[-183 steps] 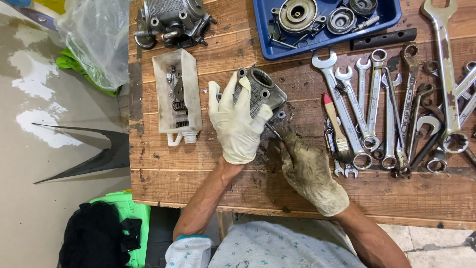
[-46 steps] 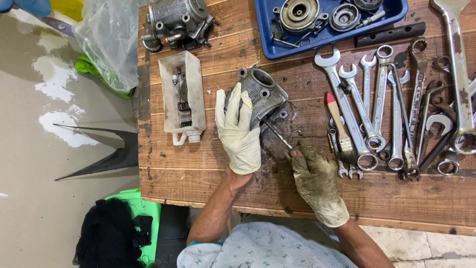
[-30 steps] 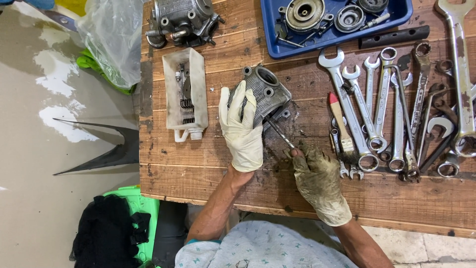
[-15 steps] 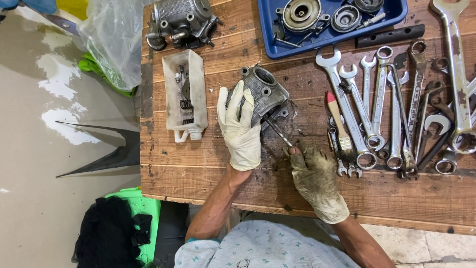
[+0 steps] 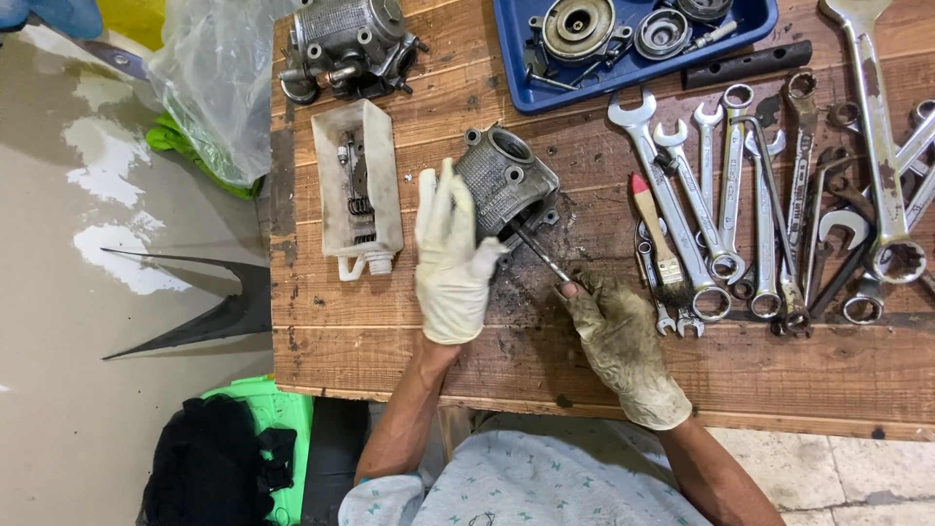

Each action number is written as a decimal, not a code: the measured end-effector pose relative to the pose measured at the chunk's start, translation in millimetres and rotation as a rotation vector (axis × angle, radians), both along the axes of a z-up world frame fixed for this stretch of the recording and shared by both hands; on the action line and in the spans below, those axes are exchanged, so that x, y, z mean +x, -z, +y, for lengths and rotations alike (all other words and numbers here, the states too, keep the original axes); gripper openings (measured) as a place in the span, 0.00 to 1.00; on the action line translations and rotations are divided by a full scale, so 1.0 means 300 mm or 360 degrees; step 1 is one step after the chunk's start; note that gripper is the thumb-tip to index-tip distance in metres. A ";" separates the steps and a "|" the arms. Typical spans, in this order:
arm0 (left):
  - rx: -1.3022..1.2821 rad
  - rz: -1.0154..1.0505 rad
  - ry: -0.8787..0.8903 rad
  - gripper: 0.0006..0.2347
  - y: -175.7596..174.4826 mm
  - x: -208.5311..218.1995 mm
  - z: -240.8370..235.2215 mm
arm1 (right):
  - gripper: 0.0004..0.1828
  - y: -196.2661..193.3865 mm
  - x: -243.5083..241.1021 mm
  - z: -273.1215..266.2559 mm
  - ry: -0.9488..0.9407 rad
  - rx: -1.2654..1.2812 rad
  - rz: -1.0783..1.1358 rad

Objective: A person wearing gloves is inspecting and manipulating a motorcycle engine cylinder head on a wooden workbench, using a thin metal tool to probe the interior.

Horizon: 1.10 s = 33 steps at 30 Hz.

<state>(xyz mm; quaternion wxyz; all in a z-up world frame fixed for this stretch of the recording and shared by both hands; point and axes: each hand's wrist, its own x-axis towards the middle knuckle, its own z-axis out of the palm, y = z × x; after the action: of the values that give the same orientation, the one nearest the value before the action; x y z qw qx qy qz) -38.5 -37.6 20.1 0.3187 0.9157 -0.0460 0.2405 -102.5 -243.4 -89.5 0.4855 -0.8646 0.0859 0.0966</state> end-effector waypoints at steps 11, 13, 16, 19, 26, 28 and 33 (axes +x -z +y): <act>0.0092 -0.0005 -0.0123 0.34 0.024 0.043 0.053 | 0.25 -0.167 0.054 0.086 0.0415 0.0408 0.0266; 0.0186 0.0056 -0.0137 0.38 -0.084 0.051 -0.035 | 0.25 -0.161 0.046 0.082 0.0414 0.0439 0.0287; 0.0429 0.0348 -0.0179 0.40 -0.110 0.078 -0.090 | 0.24 -0.157 0.040 0.080 0.0417 0.0501 0.0326; 0.0668 0.0605 -0.0201 0.35 -0.051 0.118 -0.070 | 0.24 -0.153 0.041 0.078 0.0434 0.0573 0.0365; 0.0626 0.0554 -0.0070 0.33 0.008 0.121 -0.010 | 0.22 -0.139 -0.007 0.104 0.0450 0.0750 0.0483; 0.0587 0.0550 -0.0029 0.32 -0.009 0.121 -0.008 | 0.22 -0.138 -0.008 0.120 0.0451 0.0782 0.0509; 0.0516 0.0513 0.0089 0.33 -0.019 0.119 0.001 | 0.22 -0.125 -0.006 0.118 0.0487 0.0875 0.0574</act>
<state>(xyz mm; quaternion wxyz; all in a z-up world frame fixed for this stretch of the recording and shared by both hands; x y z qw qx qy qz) -2.8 -37.3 25.9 0.1771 0.9799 -0.0578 0.0716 -104.2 -208.1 -52.1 0.6858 -0.6479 0.2694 0.1933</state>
